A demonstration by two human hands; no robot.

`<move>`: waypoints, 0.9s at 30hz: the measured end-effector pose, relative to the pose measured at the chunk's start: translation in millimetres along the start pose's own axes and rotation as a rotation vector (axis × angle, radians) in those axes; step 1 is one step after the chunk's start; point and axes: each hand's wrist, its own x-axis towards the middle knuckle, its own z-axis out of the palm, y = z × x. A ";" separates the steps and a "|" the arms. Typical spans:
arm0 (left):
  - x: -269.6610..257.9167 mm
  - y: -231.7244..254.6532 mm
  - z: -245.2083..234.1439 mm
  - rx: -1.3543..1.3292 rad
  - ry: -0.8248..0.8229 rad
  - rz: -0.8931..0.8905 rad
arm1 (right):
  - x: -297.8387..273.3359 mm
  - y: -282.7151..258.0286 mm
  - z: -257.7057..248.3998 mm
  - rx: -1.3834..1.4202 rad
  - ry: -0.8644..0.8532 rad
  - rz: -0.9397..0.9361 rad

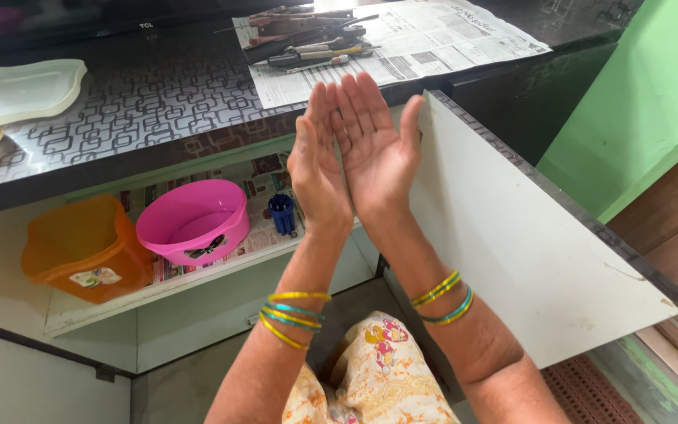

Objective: The person sits on the floor in front of an open cabinet and organizes tools. They pick up wrenches, pliers, and a screwdriver from the countertop, inspect them, and place them into a pink bowl inside the cabinet. They also handle a small white container and a blue brush, placing them on the cabinet shelf.

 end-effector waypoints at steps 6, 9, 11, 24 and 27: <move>57.9 -19.9 -36.3 0.414 -0.038 0.053 | 68.7 -8.6 -26.8 -0.486 -0.055 0.014; 92.9 -33.7 -62.6 0.560 -0.100 0.011 | 111.6 -15.0 -52.0 -0.704 -0.070 0.050; 116.3 -45.3 -77.0 0.630 -0.155 0.019 | 138.3 -14.4 -72.4 -0.919 -0.068 0.041; 141.1 -57.7 -134.4 0.955 -0.032 -0.049 | 211.5 5.5 -162.1 -2.126 -0.415 -0.217; 142.2 -56.3 -136.8 0.912 -0.050 -0.045 | 215.7 8.8 -165.3 -2.180 -0.462 -0.341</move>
